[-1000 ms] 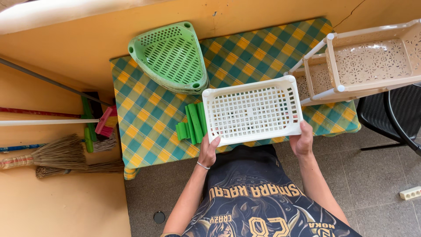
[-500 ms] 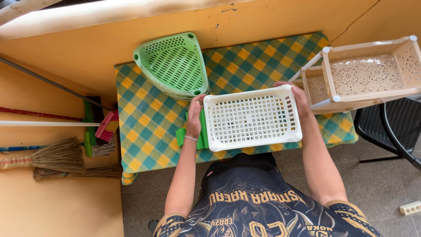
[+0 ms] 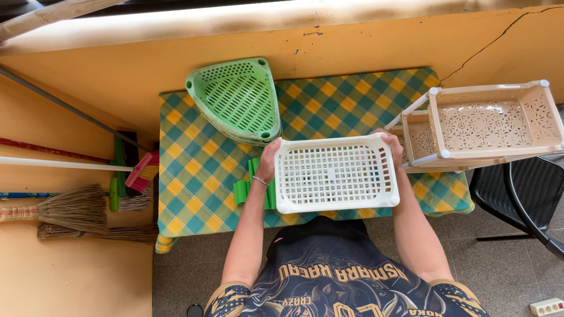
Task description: The person assembles tiered plastic storage racks on a table. They insert green plastic tube legs into the corner holes of green triangular baskets, stack the baskets, and press the tubes into place, then set the finished green rack beside a white basket rack and a clear rack on the table.
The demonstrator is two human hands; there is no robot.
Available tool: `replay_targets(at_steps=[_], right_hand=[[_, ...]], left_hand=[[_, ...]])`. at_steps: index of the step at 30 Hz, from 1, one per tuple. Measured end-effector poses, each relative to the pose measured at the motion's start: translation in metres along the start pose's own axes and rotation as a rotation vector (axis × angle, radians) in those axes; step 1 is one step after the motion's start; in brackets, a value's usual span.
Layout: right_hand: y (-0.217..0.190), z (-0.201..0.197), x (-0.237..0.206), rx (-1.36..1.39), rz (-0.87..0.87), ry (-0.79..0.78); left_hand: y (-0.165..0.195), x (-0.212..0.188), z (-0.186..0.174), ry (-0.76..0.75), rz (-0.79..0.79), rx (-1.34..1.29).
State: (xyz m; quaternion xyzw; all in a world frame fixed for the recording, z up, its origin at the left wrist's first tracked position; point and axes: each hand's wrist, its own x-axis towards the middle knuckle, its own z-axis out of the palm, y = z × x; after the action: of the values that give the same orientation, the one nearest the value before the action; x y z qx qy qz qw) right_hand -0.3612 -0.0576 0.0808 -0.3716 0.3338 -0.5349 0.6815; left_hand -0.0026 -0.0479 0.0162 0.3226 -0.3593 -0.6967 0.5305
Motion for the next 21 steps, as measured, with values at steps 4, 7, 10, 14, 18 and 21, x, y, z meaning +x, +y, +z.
replay_targets(at_steps=[4,7,10,14,18,21], right_hand=[[-0.001,0.003,-0.002,-0.011,-0.037,-0.012],[0.003,-0.002,-0.001,0.014,-0.055,-0.006],[0.008,-0.008,0.0,0.011,-0.055,0.033],[0.011,-0.011,-0.004,-0.014,-0.025,0.067],[0.007,-0.006,-0.01,-0.02,-0.036,0.091],[-0.001,0.0,-0.018,-0.135,-0.051,0.198]], left_hand=[[0.007,-0.006,0.005,0.002,0.072,0.044],[0.013,-0.007,0.009,0.011,0.126,0.027],[0.016,-0.007,0.013,0.054,0.131,0.019],[0.014,-0.012,0.014,0.062,0.139,-0.018],[0.012,-0.014,0.012,0.088,0.186,0.096],[0.017,-0.023,0.01,0.237,0.129,0.062]])
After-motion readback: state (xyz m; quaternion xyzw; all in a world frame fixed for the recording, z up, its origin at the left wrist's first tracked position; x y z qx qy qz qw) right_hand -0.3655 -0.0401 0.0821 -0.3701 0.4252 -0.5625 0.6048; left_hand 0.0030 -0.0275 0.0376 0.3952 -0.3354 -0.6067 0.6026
